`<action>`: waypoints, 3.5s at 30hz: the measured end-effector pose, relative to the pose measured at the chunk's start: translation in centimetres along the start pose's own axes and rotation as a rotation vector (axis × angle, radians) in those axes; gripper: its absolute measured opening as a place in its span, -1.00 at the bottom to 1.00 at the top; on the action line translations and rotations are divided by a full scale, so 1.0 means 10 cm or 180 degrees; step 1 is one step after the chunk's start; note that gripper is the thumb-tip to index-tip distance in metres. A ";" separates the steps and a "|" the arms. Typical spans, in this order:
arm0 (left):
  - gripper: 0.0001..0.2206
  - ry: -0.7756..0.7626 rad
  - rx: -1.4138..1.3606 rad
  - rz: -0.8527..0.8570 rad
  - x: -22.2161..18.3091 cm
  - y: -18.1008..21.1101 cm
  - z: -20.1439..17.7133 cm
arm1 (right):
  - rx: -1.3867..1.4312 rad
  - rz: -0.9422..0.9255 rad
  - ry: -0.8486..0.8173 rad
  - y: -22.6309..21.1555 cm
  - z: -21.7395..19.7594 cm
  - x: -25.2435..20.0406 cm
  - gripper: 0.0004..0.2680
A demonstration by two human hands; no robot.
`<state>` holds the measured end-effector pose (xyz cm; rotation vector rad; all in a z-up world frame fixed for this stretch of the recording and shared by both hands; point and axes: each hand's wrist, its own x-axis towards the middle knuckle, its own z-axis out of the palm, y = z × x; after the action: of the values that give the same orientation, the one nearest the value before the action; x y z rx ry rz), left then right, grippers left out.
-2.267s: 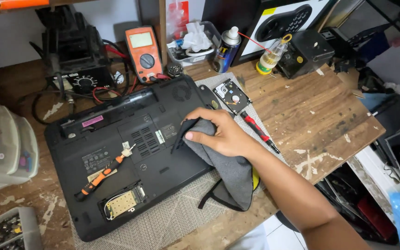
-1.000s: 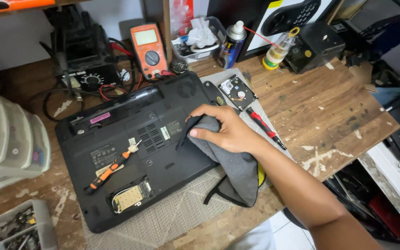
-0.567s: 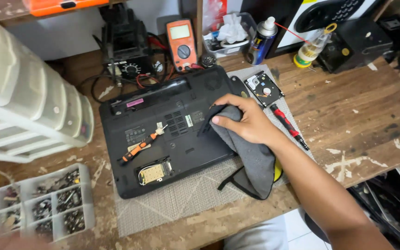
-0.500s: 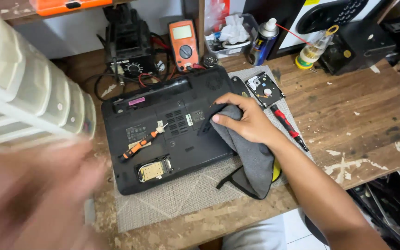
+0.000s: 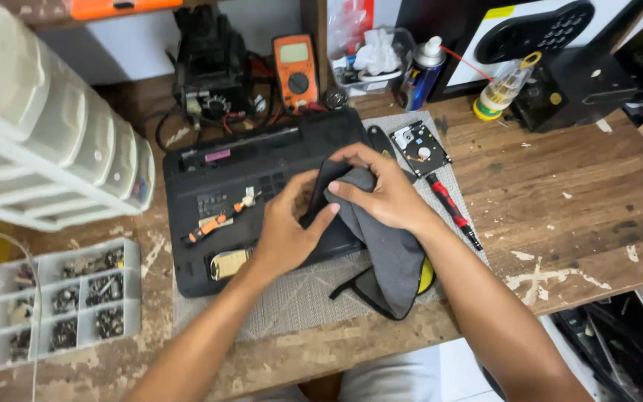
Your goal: Using a screwdriver to remove a small PCB from a laptop and cleaning it with a cloth before reinstallation.
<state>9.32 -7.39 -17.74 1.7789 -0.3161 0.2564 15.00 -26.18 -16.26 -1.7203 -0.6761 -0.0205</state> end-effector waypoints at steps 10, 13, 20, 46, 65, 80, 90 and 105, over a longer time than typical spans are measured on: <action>-0.40 -0.0329 -0.0928 -0.0221 -0.04 -0.10 -0.07 | -0.1007 0.0085 -0.0046 -0.06 -0.05 -0.02 -0.52; -0.34 -0.0482 -0.1036 -0.0139 -0.05 -0.04 -0.08 | -0.1134 -0.0147 0.0365 0.00 -0.03 -0.01 -0.66; -0.12 -0.0695 -0.1408 -0.0093 -0.08 -0.18 -0.10 | -0.0931 -0.0885 0.0452 -0.06 0.00 0.00 -0.89; -0.08 -0.0476 -0.1617 0.0206 -0.03 -0.23 -0.16 | -0.0725 -0.1219 0.0169 -0.03 0.04 0.01 -0.92; -0.02 -0.0826 -0.1103 0.0168 -0.08 -0.13 -0.13 | -0.0633 -0.1391 0.0392 0.01 0.07 0.01 -0.93; -0.03 -0.0518 -0.1410 0.0239 -0.09 -0.11 -0.16 | -0.0413 -0.1131 -0.0119 0.18 -0.01 0.03 -0.86; -0.07 -0.0563 -0.1018 0.0174 -0.14 -0.21 -0.04 | -0.0233 -0.0867 0.0038 0.21 -0.08 0.05 -0.91; -0.12 -0.0397 -0.1014 0.0192 -0.10 -0.18 -0.07 | 0.0142 -0.0779 -0.0533 0.00 -0.01 -0.01 -0.92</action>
<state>8.95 -6.21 -19.57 1.4747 -0.4737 0.1292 14.97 -26.30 -16.22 -1.5995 -1.0014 -0.0321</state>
